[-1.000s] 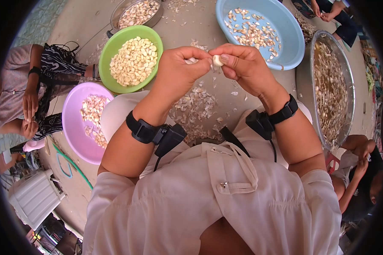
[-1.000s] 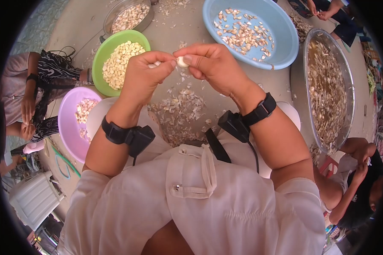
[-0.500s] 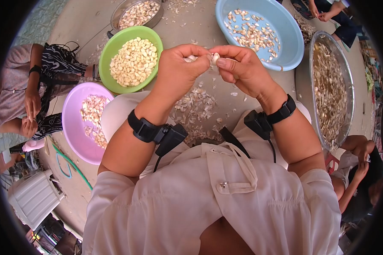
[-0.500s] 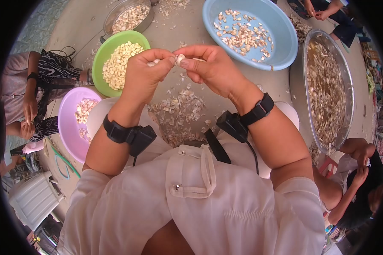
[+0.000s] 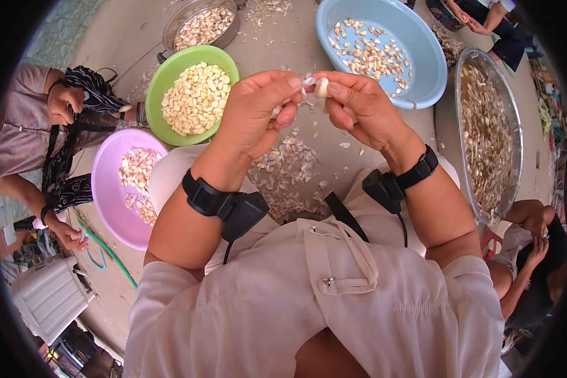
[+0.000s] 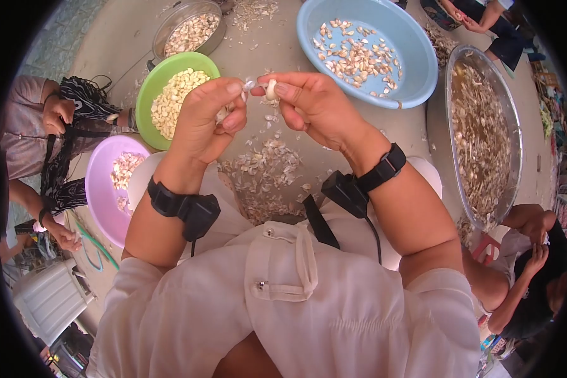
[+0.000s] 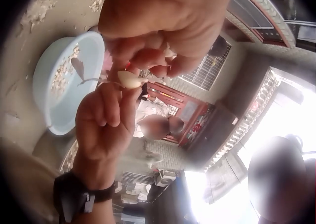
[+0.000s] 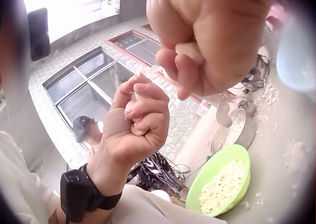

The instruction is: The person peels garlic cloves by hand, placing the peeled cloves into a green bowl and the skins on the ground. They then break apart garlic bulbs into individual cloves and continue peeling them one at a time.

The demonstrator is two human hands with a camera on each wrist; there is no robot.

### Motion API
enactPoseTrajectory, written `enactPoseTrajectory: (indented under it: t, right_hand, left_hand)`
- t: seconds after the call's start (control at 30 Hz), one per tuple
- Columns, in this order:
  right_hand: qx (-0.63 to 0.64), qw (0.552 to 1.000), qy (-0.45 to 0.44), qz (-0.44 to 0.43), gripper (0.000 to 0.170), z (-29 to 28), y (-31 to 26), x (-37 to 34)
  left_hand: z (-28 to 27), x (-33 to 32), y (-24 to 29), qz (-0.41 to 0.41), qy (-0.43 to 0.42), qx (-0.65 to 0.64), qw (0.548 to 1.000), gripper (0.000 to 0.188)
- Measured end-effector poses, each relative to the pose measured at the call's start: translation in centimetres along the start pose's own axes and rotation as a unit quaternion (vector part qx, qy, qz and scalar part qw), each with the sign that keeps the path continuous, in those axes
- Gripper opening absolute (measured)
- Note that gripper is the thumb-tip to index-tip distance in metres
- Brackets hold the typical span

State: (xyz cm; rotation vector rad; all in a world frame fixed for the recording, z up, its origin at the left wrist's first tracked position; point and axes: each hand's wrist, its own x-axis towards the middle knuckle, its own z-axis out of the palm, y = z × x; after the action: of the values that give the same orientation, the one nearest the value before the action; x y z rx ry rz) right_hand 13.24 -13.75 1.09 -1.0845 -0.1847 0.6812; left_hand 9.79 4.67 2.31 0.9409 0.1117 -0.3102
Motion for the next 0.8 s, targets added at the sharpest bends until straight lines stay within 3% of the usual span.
enactPoseTrajectory:
  t: [0.1,0.2,0.3,0.4,0.5,0.8]
  right_hand:
    - [0.069,0.997,-0.037,0.014,0.032,-0.6,-0.2,-0.1]
    - [0.07,0.996,-0.046,0.01,0.032,-1.0,-0.1,-0.1]
    - [-0.061,0.998,-0.014,-0.023,0.034,-0.7,-0.2,-0.2]
    - [-0.207,0.977,0.015,-0.043,0.028,-0.3,-0.3,-0.3]
    - [-0.222,0.971,0.009,-0.084,0.027,0.0,0.1,-0.1]
    - [-0.306,0.947,0.033,-0.097,0.024,0.7,-0.3,-0.3]
  left_hand:
    - [0.1,0.0,0.0,0.005,0.068,0.103,0.992,0.014]
    - [-0.2,-0.2,-0.3,0.064,0.075,0.249,0.963,0.013]
    - [-0.1,-0.4,-0.3,0.103,0.063,0.356,0.927,0.013]
    - [-0.2,0.0,-1.4,0.194,0.063,0.369,0.907,0.014]
    - [0.0,0.2,-1.4,0.255,0.067,0.415,0.871,0.016]
    - [0.2,0.2,-1.5,0.276,0.074,0.457,0.842,0.01]
